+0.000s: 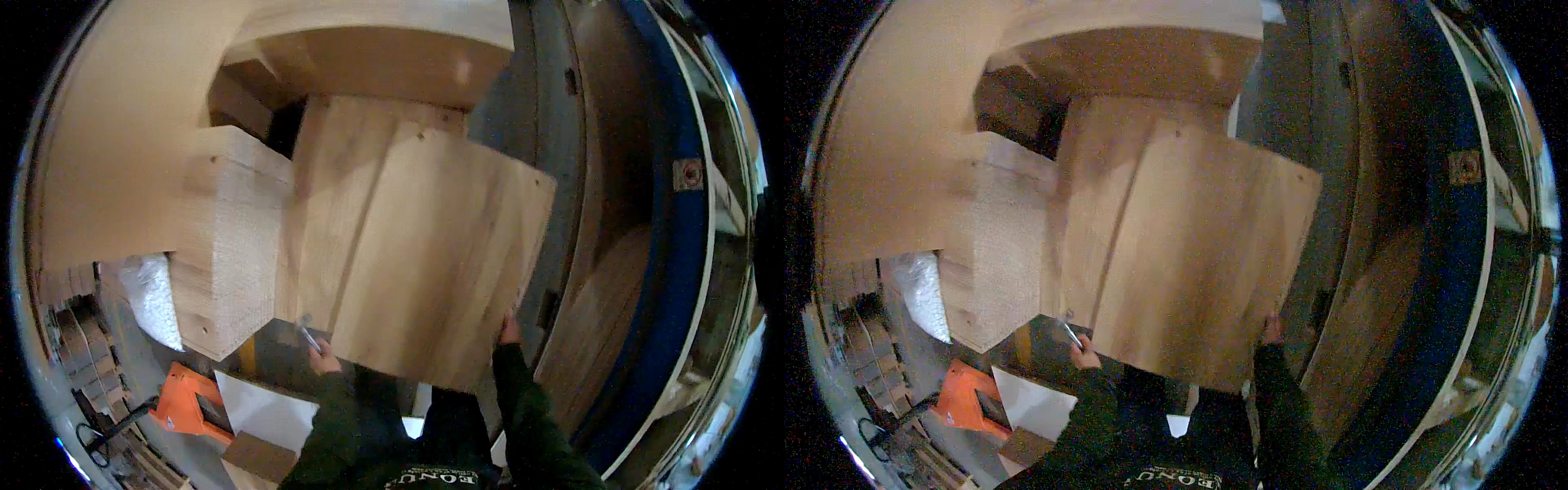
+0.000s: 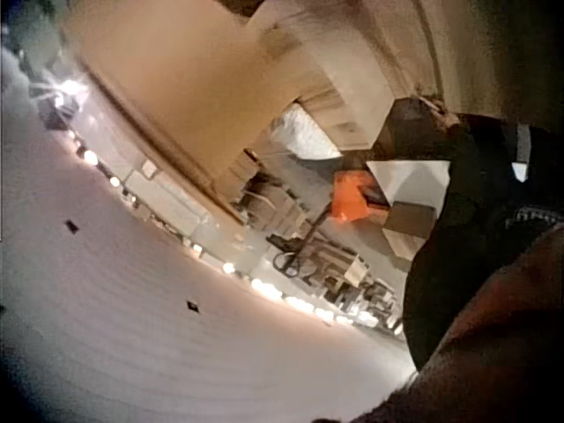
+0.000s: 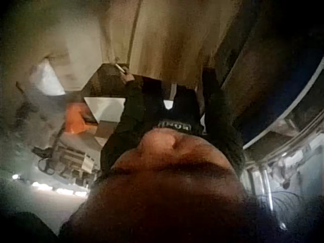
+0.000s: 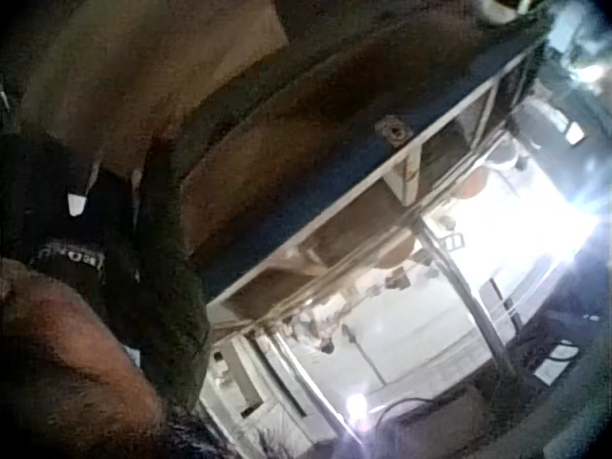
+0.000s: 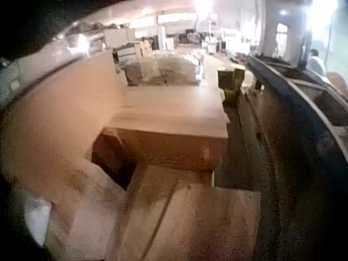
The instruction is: The person hammers plastic nails into pre-drilled holes on wooden furniture panels. They pick up panels, position them, place a nail, and strike it with a hammer before stacking the finished pieces.
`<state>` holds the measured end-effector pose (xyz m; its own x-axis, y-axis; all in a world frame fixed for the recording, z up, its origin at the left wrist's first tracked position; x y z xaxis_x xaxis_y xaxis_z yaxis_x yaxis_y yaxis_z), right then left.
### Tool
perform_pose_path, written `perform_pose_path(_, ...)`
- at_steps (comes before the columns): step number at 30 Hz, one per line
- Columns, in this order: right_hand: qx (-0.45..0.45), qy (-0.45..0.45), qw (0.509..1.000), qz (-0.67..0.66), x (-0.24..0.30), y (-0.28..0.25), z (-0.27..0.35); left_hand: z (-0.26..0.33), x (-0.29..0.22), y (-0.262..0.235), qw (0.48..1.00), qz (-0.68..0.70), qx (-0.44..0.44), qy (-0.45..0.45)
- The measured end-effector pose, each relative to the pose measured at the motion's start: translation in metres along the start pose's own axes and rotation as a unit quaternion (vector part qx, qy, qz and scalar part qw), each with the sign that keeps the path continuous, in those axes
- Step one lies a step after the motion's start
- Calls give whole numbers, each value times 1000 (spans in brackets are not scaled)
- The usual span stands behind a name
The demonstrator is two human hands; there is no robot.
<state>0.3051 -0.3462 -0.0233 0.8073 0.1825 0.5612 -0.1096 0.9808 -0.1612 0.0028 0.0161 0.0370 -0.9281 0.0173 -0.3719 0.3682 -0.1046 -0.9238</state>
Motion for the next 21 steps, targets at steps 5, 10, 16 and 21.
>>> perform_pose_path(5,-84,-51,993,61,8,-35,32,24,22,-16,994,103,24,-10)
perform_pose_path(10,-120,-32,990,60,3,-94,49,52,-19,-92,987,122,88,50)
perform_pose_path(16,64,-35,974,-213,88,-46,170,59,-82,-262,951,243,-3,191)
perform_pose_path(21,281,-133,915,-258,186,62,237,43,-127,-418,911,250,-228,238)
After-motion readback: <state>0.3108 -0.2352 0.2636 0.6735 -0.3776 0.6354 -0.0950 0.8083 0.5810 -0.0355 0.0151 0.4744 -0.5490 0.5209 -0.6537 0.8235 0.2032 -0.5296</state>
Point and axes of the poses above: each hand's wrist, its own z-axis away from the middle knuckle, its own y-axis out of the palm, x = y × z, the point moved 5 cm from there along -z, towards the middle knuckle, and after that the axes turned 10 degrees about y, right-handed, at the moved point
